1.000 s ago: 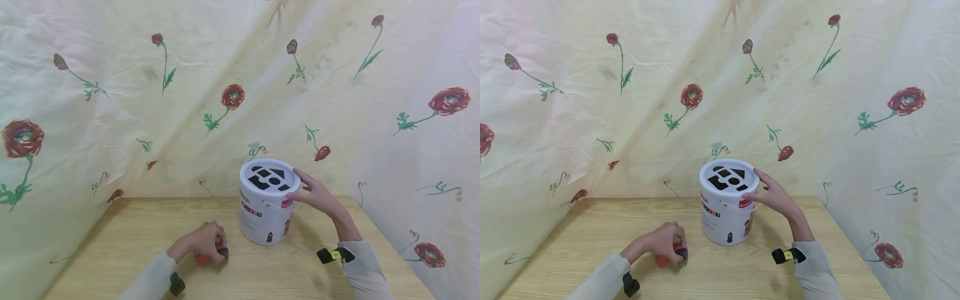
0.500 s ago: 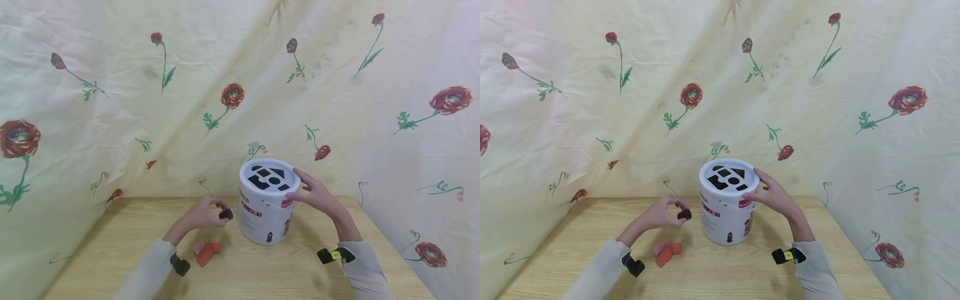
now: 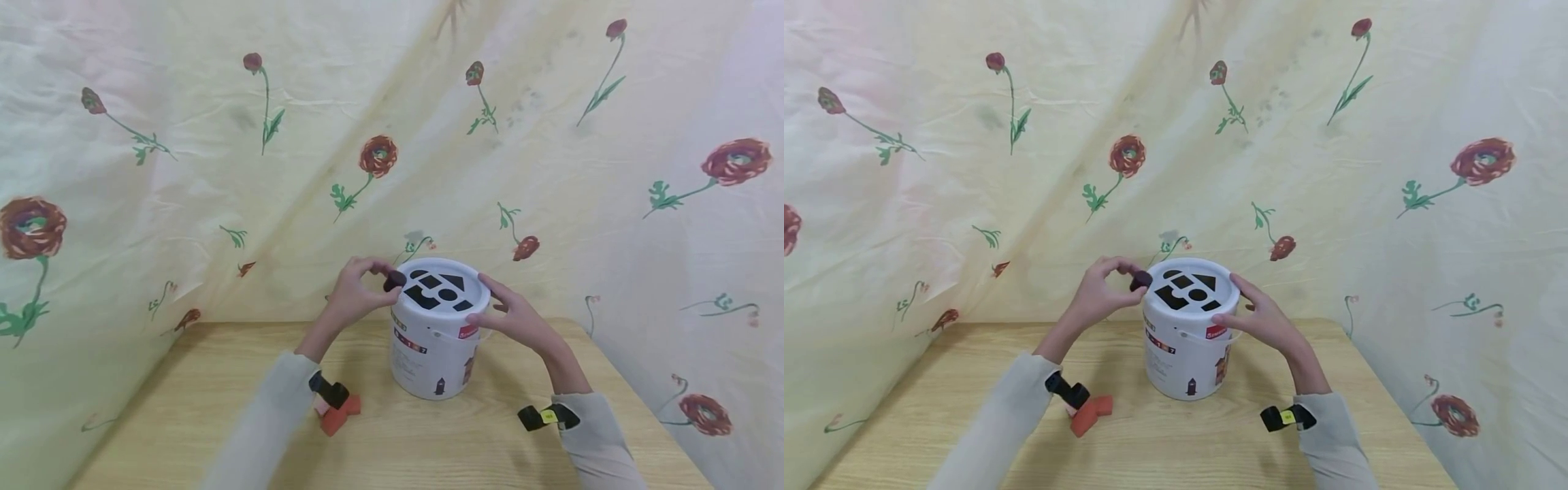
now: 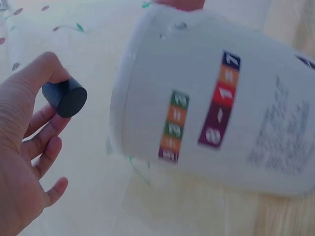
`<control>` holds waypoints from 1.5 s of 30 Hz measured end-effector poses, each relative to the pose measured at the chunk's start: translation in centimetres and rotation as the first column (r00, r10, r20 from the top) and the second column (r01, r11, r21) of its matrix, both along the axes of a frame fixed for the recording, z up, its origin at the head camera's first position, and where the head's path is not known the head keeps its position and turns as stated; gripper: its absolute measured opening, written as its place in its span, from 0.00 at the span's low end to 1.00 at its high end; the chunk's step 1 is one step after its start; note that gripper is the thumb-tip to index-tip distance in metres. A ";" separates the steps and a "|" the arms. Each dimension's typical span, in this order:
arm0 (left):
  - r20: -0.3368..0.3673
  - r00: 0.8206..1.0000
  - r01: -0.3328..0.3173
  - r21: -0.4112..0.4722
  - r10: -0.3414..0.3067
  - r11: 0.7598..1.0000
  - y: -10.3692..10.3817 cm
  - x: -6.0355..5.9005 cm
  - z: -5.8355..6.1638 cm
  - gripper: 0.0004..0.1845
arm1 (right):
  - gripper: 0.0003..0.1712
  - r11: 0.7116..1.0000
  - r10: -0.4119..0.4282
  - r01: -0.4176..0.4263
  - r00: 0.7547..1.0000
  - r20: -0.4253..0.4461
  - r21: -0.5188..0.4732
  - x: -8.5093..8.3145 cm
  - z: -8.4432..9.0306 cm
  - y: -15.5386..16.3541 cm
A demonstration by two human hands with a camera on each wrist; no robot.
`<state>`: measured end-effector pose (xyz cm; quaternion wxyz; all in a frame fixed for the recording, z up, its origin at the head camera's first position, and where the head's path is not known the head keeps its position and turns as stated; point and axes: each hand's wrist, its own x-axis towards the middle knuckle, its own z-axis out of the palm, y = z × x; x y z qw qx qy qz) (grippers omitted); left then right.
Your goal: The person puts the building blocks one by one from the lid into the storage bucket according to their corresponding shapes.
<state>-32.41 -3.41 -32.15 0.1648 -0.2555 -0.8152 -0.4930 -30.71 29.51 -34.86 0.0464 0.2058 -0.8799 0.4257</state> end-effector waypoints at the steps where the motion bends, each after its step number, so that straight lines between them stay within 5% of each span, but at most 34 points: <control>1: -0.005 1.000 0.002 0.009 -0.002 1.000 0.5 -0.1 0.2 0.16 | 0.53 1.000 0.001 -0.001 1.000 0.000 0.000 0.0 0.0 0.0; 11: -0.051 0.999 0.014 0.022 -0.013 1.000 5.2 -0.7 0.2 0.18 | 0.53 1.000 0.000 0.000 1.000 0.010 -0.003 -0.1 -0.2 0.0; 22: -0.036 0.998 -0.056 -0.108 0.053 0.993 8.5 -0.8 -0.1 0.16 | 0.53 1.000 0.013 -0.012 1.000 0.011 -0.012 0.1 -0.2 0.1; 33: -0.025 0.979 -0.203 -0.268 0.204 0.942 9.2 -0.6 0.0 0.20 | 0.53 1.000 0.013 -0.013 1.000 0.000 -0.005 0.0 -0.3 0.1; 45: 0.046 0.981 -0.174 -0.243 0.190 0.954 7.6 -0.5 0.0 0.19 | 0.52 1.000 0.015 -0.015 1.000 -0.006 -0.004 0.2 -0.1 0.0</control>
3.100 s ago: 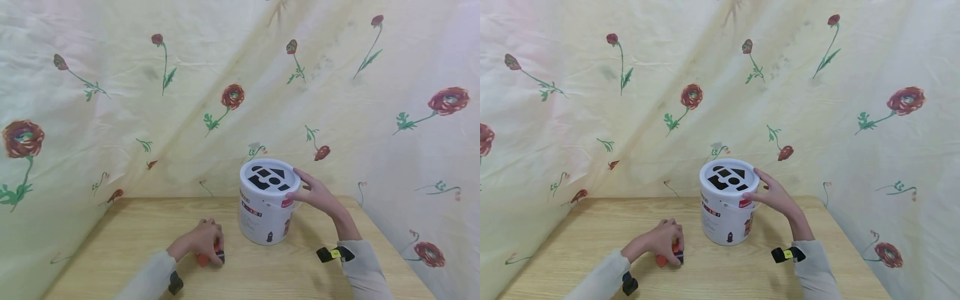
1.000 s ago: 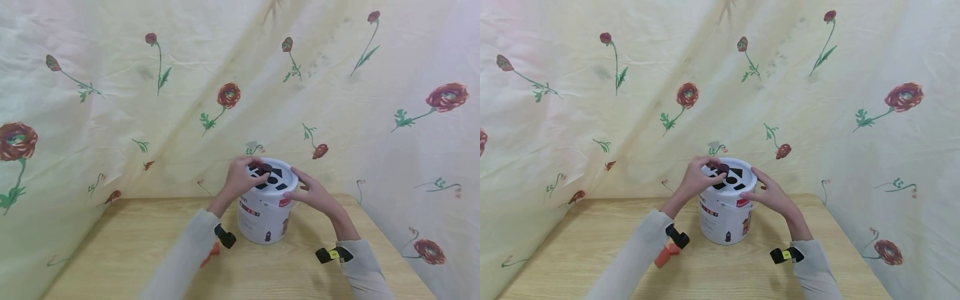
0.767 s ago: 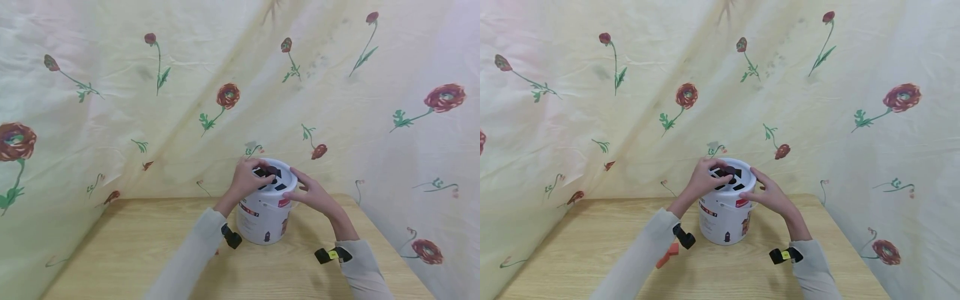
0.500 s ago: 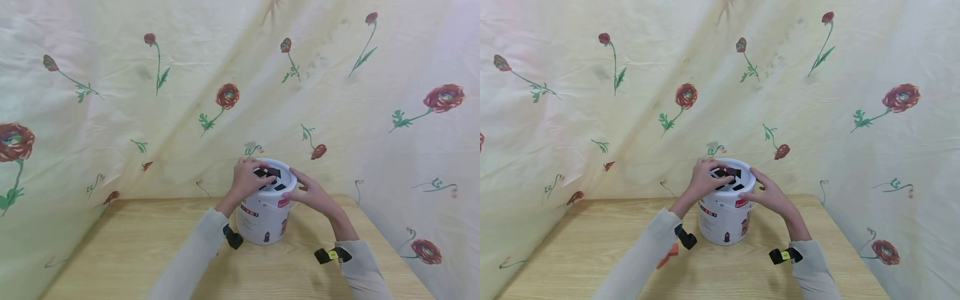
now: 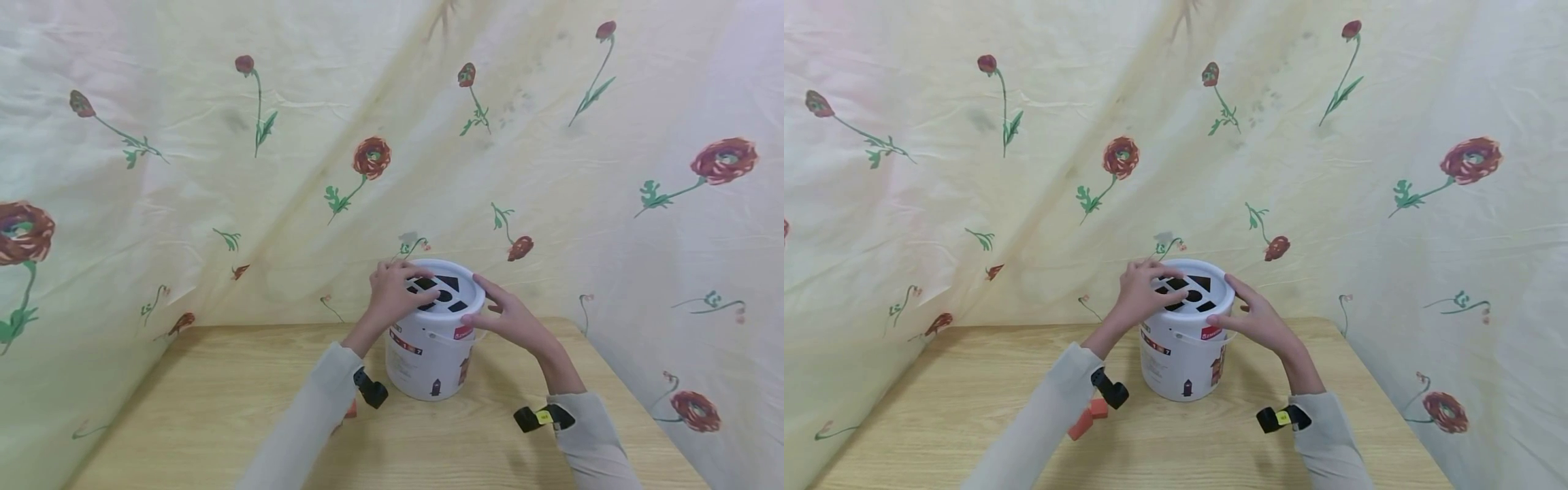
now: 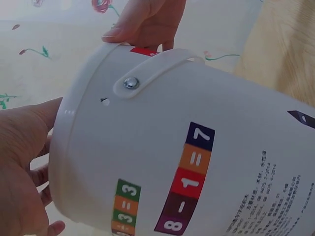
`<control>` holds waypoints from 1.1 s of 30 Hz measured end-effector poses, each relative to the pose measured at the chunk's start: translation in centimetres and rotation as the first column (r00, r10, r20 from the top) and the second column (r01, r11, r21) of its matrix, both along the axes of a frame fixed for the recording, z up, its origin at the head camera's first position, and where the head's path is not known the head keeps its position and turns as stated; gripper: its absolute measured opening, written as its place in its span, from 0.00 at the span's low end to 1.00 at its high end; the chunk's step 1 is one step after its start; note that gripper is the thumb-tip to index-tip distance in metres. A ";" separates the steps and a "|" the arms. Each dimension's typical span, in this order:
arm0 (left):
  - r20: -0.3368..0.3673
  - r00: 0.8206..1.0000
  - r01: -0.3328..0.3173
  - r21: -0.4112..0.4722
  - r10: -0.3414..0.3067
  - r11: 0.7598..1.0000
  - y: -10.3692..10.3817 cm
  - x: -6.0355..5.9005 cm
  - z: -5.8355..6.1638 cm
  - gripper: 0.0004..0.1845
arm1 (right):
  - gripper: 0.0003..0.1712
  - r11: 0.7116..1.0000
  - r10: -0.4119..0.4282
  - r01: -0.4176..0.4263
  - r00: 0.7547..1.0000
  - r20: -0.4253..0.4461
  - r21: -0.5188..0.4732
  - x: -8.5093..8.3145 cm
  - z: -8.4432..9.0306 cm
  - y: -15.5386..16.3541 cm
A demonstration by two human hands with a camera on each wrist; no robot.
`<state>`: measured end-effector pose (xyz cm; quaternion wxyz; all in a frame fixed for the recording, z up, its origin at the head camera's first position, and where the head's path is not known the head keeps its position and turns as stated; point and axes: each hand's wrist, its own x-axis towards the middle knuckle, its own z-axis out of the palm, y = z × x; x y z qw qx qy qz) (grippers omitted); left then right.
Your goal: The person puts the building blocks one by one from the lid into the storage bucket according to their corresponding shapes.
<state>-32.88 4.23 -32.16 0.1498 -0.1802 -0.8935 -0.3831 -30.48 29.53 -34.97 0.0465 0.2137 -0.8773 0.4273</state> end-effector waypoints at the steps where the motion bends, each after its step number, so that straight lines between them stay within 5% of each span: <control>1: 0.001 1.000 0.003 0.007 -0.003 1.000 -0.2 0.0 0.1 0.19 | 0.52 1.000 0.001 -0.001 1.000 0.001 -0.002 0.0 0.0 0.0; 12: -0.062 0.996 0.064 0.092 -0.058 0.994 -4.3 0.6 -0.5 0.18 | 0.52 1.000 -0.002 0.002 1.000 -0.003 -0.008 0.2 0.1 -0.1; 23: -0.147 0.983 0.117 0.051 -0.108 0.992 -10.0 1.3 -5.6 0.16 | 0.52 1.000 -0.009 0.009 1.000 0.008 -0.004 0.2 0.2 0.0; 29: -0.009 0.975 0.220 -0.104 -0.222 0.970 -12.9 1.9 -8.3 0.15 | 0.52 1.000 -0.012 0.012 1.000 0.005 0.000 0.1 0.2 0.1; 33: 0.174 0.933 0.341 -0.152 -0.314 0.928 -14.8 2.4 -9.7 0.14 | 0.52 1.000 -0.014 0.014 1.000 0.009 0.007 0.1 0.2 0.1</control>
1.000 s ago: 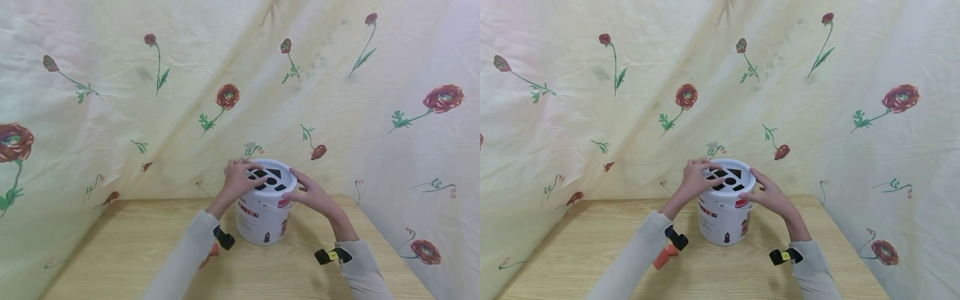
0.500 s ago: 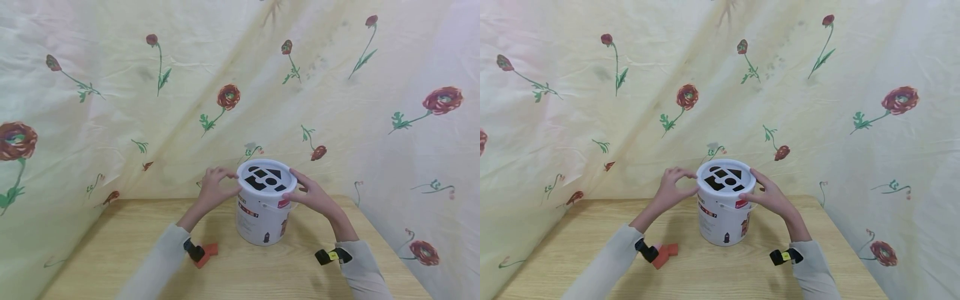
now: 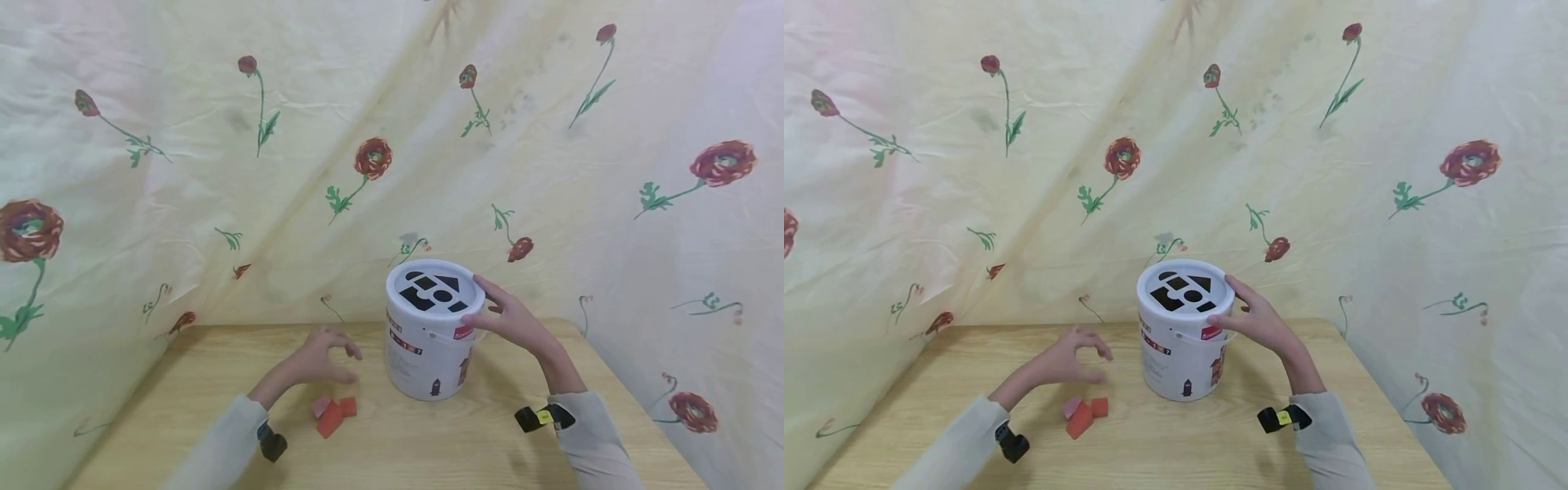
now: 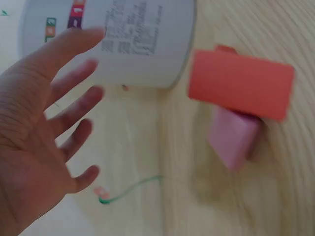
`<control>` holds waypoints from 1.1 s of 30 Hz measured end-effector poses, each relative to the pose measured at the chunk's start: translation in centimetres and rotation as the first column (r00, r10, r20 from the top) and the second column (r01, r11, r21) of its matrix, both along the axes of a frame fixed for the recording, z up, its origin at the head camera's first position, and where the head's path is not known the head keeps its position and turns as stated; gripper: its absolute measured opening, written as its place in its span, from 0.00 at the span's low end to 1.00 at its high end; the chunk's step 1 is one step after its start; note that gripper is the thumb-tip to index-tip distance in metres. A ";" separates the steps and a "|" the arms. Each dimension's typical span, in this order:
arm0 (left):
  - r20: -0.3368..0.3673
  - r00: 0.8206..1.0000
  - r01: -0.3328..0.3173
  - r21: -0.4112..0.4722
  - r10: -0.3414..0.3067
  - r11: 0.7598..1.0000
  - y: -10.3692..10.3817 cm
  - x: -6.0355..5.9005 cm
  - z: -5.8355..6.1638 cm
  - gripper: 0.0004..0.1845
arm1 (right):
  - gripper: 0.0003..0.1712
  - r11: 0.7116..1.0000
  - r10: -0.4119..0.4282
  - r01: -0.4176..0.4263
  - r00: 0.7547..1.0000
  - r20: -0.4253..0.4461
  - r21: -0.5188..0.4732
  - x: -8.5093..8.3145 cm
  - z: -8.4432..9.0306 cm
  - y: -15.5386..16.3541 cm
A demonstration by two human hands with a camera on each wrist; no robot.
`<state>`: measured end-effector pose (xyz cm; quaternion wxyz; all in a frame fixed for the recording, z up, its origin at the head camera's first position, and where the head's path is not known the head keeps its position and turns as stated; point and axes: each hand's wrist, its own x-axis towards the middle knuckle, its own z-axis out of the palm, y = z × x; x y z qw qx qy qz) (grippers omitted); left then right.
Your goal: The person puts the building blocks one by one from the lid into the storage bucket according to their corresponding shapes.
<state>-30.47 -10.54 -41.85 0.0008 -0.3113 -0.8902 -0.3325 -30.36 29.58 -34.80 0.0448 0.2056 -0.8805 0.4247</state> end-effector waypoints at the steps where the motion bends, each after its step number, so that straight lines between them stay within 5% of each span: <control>1: 0.032 0.999 0.029 -0.020 -0.028 0.999 -0.3 0.1 -0.3 0.13 | 0.52 1.000 -0.001 0.001 1.000 0.001 0.002 0.0 0.0 0.0; 7: 0.133 0.987 0.099 -0.106 -0.085 0.989 -1.6 0.7 -1.3 0.15 | 0.52 1.000 -0.001 0.001 1.000 -0.006 0.001 -0.1 0.0 -0.1; 19: 0.188 0.982 0.064 -0.137 -0.038 0.988 -2.7 1.3 -2.6 0.11 | 0.51 1.000 0.014 -0.014 1.000 -0.023 -0.002 -0.2 -0.1 0.0; 33: 0.161 0.985 0.082 -0.105 -0.065 0.991 -3.2 1.4 -3.7 0.07 | 0.51 1.000 0.005 -0.005 1.000 -0.015 0.003 -0.1 -0.1 -0.1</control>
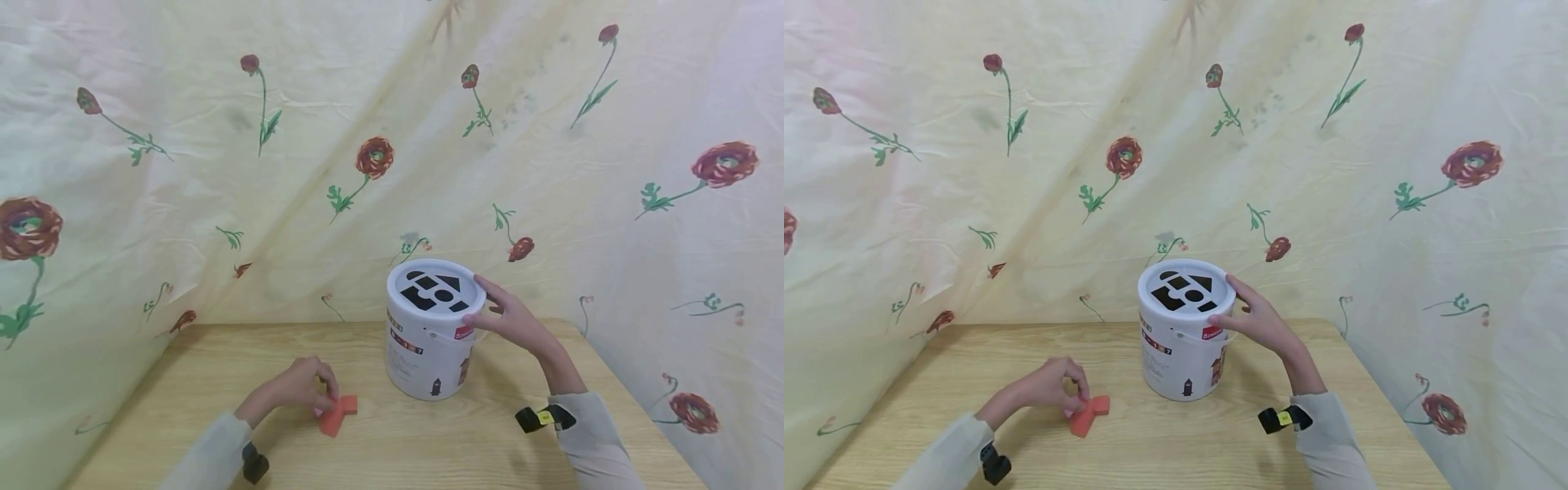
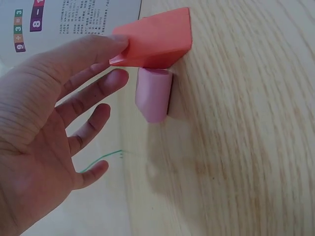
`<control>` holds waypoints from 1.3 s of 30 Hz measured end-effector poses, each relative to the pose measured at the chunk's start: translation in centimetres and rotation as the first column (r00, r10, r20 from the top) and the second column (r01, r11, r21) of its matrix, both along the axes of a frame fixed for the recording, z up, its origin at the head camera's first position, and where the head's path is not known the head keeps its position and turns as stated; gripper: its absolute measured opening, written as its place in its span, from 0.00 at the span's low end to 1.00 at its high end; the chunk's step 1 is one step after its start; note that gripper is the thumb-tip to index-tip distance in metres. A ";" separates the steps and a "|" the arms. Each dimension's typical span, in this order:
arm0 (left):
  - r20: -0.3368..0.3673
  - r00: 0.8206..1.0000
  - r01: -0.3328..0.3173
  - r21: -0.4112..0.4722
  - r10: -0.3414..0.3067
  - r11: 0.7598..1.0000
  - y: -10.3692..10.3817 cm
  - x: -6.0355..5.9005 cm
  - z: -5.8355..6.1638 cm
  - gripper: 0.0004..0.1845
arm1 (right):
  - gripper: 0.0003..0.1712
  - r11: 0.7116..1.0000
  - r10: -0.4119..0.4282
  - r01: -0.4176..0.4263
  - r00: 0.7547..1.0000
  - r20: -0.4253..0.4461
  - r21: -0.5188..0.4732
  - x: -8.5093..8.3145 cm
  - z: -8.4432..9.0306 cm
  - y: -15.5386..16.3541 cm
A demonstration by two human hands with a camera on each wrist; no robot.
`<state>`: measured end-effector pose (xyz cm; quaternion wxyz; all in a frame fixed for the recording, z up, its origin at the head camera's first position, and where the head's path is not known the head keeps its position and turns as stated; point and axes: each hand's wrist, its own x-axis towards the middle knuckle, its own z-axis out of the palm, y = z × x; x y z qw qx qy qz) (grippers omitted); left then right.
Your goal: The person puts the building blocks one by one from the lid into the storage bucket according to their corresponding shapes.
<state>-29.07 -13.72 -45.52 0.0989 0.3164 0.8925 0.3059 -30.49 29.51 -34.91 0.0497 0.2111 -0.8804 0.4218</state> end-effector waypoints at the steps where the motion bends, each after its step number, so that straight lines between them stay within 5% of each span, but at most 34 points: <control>1: 0.002 1.000 -0.002 0.001 0.002 1.000 0.0 0.0 -0.1 0.06 | 0.52 1.000 0.000 0.000 1.000 0.000 0.000 0.0 0.0 0.0; 9: 0.008 0.999 0.034 0.063 -0.035 0.997 0.3 0.1 -0.5 0.06 | 0.52 1.000 -0.002 0.002 1.000 0.008 -0.002 0.0 0.0 0.0; 19: 0.049 0.998 0.036 0.023 -0.038 0.999 1.0 0.4 -0.2 0.22 | 0.52 1.000 -0.003 0.003 1.000 0.015 -0.008 -0.1 0.0 0.0; 29: 0.080 0.995 0.061 0.034 -0.063 0.998 1.0 0.6 -0.1 0.17 | 0.52 1.000 -0.011 0.011 1.000 0.023 -0.002 0.0 0.0 0.0; 34: 0.069 0.997 0.027 0.076 -0.032 0.997 0.8 0.4 1.0 0.15 | 0.52 1.000 -0.014 0.014 1.000 0.021 -0.001 0.0 0.0 0.0; 39: -0.026 1.000 0.001 0.161 0.003 0.987 1.0 0.1 3.8 0.14 | 0.52 1.000 -0.013 0.013 1.000 0.015 0.001 0.0 -0.1 0.0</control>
